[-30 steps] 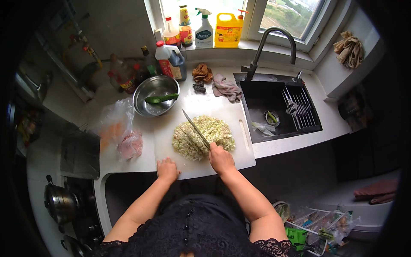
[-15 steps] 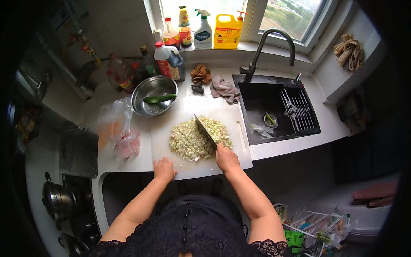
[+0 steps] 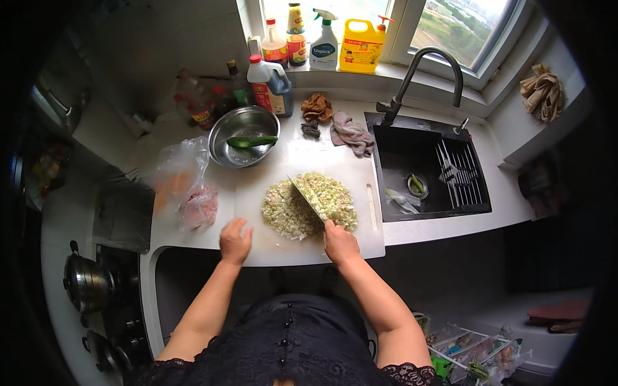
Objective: The person chops cabbage on a cutting board using a knife. They then add ground meat from a plastic bag onto the chopped cabbage and continue chopping to mix the ingredients.
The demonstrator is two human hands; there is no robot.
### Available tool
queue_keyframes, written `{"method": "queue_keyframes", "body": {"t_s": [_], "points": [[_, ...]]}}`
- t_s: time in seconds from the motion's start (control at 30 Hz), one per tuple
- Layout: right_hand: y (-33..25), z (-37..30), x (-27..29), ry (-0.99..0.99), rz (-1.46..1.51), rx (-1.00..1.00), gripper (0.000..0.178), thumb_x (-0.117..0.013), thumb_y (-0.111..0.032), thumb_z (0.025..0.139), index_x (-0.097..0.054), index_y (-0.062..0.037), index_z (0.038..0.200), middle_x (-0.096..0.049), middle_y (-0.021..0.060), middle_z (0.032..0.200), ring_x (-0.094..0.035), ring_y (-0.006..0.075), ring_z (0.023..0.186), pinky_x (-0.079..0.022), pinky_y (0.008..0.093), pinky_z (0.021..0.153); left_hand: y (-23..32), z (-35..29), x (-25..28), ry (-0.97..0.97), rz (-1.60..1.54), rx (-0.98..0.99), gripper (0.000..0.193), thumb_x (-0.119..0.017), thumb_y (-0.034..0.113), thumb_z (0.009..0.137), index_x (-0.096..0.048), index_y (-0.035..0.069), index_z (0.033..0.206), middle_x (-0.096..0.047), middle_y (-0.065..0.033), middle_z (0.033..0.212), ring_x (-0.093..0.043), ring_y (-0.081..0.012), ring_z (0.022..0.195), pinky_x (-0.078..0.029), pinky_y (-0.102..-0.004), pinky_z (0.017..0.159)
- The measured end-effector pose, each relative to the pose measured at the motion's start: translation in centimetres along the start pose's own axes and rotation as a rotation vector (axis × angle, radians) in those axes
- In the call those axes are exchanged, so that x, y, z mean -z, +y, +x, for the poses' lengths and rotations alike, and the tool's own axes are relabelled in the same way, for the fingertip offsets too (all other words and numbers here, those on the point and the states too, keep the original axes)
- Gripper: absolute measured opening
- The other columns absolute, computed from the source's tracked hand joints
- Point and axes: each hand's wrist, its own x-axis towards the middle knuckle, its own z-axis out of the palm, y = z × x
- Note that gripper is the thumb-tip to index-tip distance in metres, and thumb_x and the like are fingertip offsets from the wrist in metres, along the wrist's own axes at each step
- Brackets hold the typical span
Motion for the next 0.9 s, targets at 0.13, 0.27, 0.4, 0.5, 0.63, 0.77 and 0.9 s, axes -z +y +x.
{"method": "queue_keyframes", "body": {"t_s": [0.13, 0.27, 0.4, 0.5, 0.63, 0.77, 0.9], "points": [[-0.3, 0.0, 2.1, 0.043, -0.004, 0.01, 0.018, -0.05, -0.024, 0.09, -0.045, -0.0069, 0.094, -0.061, 0.021, 0.083, -0.06, 0.0437, 0.076, -0.047, 0.0537, 0.069, 0.4, 3.7, 4.1, 0.384, 0.097, -0.04, 0.043, -0.071, 0.009, 0.07, -0.055, 0.004, 0.11, -0.053, -0.016, 0.112, -0.051, -0.0353, 0.103, -0.04, -0.0446, 0.091], [0.8, 0.1, 2.3, 0.116, -0.005, -0.016, 0.018, -0.05, -0.022, 0.089, -0.045, -0.0059, 0.095, -0.061, 0.0215, 0.084, -0.06, 0.0441, 0.076, -0.047, 0.0535, 0.07, -1.7, 5.2, 5.5, 0.416, 0.235, 0.072, 0.056, -0.074, 0.011, 0.068, -0.05, 0.006, 0.118, -0.048, -0.0139, 0.12, -0.044, -0.0355, 0.112, -0.035, -0.0448, 0.097], [1.6, 0.3, 1.6, 0.022, -0.05, -0.046, 0.02, -0.05, -0.023, 0.089, -0.045, -0.0051, 0.096, -0.061, 0.023, 0.085, -0.06, 0.0447, 0.078, -0.048, 0.0533, 0.07, -3.5, 5.2, 5.0, 0.318, 0.328, 0.177, 0.063, -0.077, 0.016, 0.065, -0.049, 0.01, 0.122, -0.05, -0.0101, 0.12, -0.042, -0.0333, 0.113, -0.032, -0.0463, 0.098], [0.4, 0.2, 2.4, 0.02, -0.017, -0.032, 0.02, -0.05, -0.023, 0.09, -0.044, -0.0051, 0.096, -0.061, 0.0236, 0.085, -0.06, 0.0446, 0.079, -0.047, 0.0535, 0.071, -4.2, 5.2, 4.8, 0.284, 0.379, 0.237, 0.057, -0.076, 0.017, 0.066, -0.052, 0.011, 0.118, -0.054, -0.0069, 0.115, -0.044, -0.0312, 0.11, -0.034, -0.0459, 0.095], [0.7, 0.4, 0.4, -0.041, -0.031, -0.01, 0.021, -0.049, -0.025, 0.09, -0.044, -0.0055, 0.095, -0.061, 0.0225, 0.084, -0.059, 0.0446, 0.078, -0.047, 0.0533, 0.069, -5.4, 5.3, 4.5, 0.267, 0.404, 0.178, 0.028, -0.071, 0.016, 0.071, -0.062, 0.01, 0.096, -0.059, -0.0063, 0.096, -0.049, -0.0288, 0.101, -0.036, -0.044, 0.09], [-0.2, 0.1, 1.6, 0.059, 0.019, 0.047, 0.019, -0.051, -0.023, 0.089, -0.045, -0.0053, 0.093, -0.06, 0.022, 0.083, -0.058, 0.044, 0.077, -0.047, 0.0529, 0.068, -5.5, 4.2, 4.2, 0.298, 0.339, -0.088, 0.007, -0.065, 0.012, 0.074, -0.059, 0.009, 0.071, -0.056, -0.0073, 0.076, -0.05, -0.028, 0.081, -0.038, -0.0434, 0.076], [-0.2, -0.9, 2.8, 0.218, 0.252, 0.029, 0.017, -0.059, -0.015, 0.086, -0.048, -0.0035, 0.091, -0.059, 0.023, 0.071, -0.057, 0.046, 0.072, -0.045, 0.0511, 0.061, -1.5, 1.5, 3.0, 0.2, 0.209, -0.152, 0.004, -0.064, 0.013, 0.075, -0.061, 0.011, 0.076, -0.056, -0.0041, 0.072, -0.052, -0.0236, 0.077, -0.036, -0.0416, 0.077]]}}
